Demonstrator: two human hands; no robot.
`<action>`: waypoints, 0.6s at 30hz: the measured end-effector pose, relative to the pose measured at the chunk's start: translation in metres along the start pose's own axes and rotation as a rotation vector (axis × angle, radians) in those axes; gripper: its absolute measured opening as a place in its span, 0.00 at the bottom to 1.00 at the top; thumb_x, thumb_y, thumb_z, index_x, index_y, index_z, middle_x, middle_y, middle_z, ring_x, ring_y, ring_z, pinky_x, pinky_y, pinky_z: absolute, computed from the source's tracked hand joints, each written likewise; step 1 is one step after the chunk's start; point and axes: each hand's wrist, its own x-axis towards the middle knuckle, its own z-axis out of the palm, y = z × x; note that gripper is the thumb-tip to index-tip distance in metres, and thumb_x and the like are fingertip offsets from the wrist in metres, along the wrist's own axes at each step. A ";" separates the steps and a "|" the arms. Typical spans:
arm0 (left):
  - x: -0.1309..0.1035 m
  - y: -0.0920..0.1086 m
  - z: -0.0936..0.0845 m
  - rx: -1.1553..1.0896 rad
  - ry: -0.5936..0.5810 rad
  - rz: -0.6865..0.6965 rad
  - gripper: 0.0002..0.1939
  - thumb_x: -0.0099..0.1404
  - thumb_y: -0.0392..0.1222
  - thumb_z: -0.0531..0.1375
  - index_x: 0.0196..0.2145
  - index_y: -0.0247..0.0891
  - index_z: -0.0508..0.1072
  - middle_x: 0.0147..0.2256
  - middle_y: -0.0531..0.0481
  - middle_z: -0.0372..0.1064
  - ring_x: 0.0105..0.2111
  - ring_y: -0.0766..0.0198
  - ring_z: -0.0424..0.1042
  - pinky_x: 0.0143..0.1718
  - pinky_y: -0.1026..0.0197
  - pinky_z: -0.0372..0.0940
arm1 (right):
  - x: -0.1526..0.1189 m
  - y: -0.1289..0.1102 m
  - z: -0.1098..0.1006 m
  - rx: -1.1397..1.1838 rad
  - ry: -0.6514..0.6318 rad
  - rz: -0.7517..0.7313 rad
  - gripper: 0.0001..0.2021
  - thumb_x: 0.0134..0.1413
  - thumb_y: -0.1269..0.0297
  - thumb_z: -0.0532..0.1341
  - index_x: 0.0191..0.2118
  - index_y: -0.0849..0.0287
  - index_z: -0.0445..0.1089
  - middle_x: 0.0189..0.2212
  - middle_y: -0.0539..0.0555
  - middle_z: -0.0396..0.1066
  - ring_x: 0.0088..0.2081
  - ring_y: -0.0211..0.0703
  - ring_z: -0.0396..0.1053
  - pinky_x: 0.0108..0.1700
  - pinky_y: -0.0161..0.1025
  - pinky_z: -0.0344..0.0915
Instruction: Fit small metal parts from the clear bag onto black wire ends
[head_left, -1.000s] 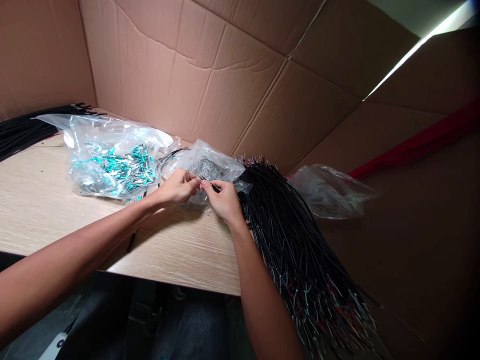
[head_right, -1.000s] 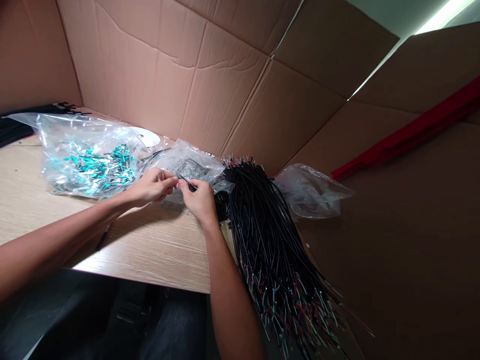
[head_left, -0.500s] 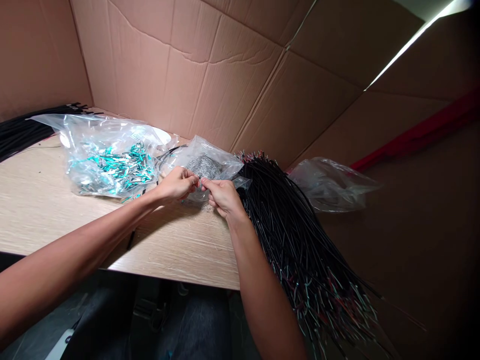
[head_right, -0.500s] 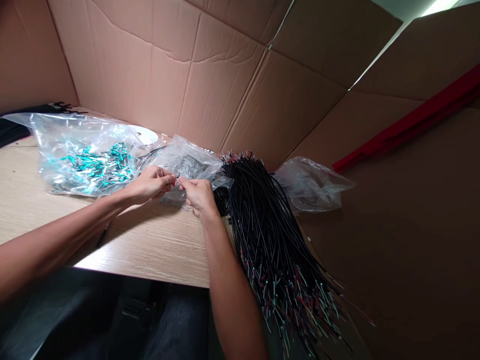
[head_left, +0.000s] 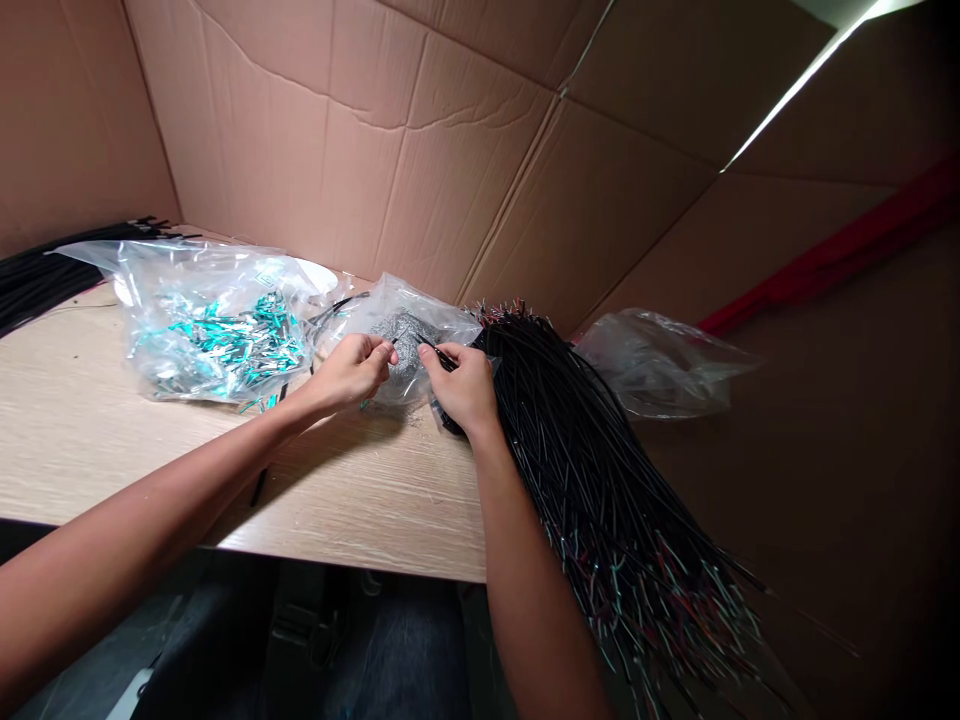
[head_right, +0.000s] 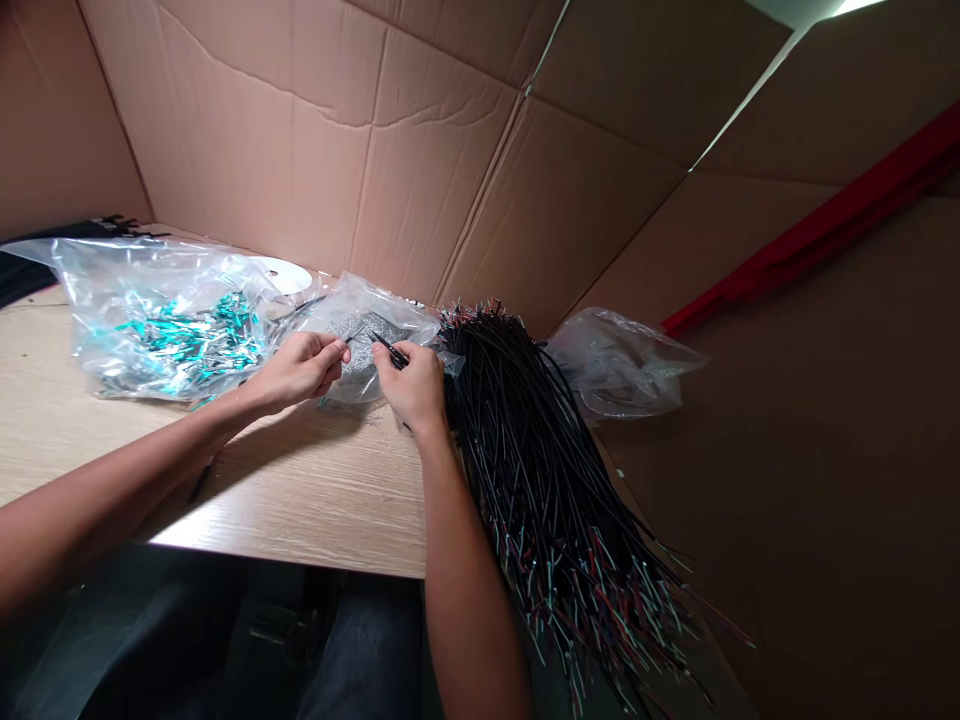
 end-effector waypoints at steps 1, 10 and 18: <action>0.000 -0.001 -0.001 0.010 0.010 0.023 0.14 0.80 0.40 0.52 0.34 0.39 0.68 0.17 0.60 0.54 0.14 0.71 0.49 0.18 0.66 0.45 | 0.000 0.001 0.000 -0.082 0.020 -0.044 0.19 0.65 0.52 0.65 0.25 0.57 0.72 0.22 0.52 0.67 0.27 0.42 0.61 0.32 0.41 0.56; -0.003 0.003 -0.008 -0.082 -0.010 0.081 0.16 0.78 0.48 0.54 0.33 0.40 0.65 0.16 0.62 0.50 0.13 0.72 0.46 0.16 0.68 0.44 | -0.006 -0.002 0.011 -0.087 -0.024 -0.090 0.15 0.66 0.52 0.64 0.34 0.57 0.79 0.27 0.54 0.74 0.28 0.43 0.65 0.33 0.41 0.57; -0.008 0.021 -0.016 -0.385 -0.100 -0.111 0.16 0.76 0.38 0.53 0.28 0.39 0.63 0.15 0.63 0.45 0.10 0.75 0.42 0.12 0.71 0.41 | -0.006 -0.010 0.020 0.168 0.001 -0.125 0.17 0.67 0.49 0.64 0.35 0.59 0.76 0.29 0.51 0.72 0.31 0.41 0.63 0.35 0.39 0.59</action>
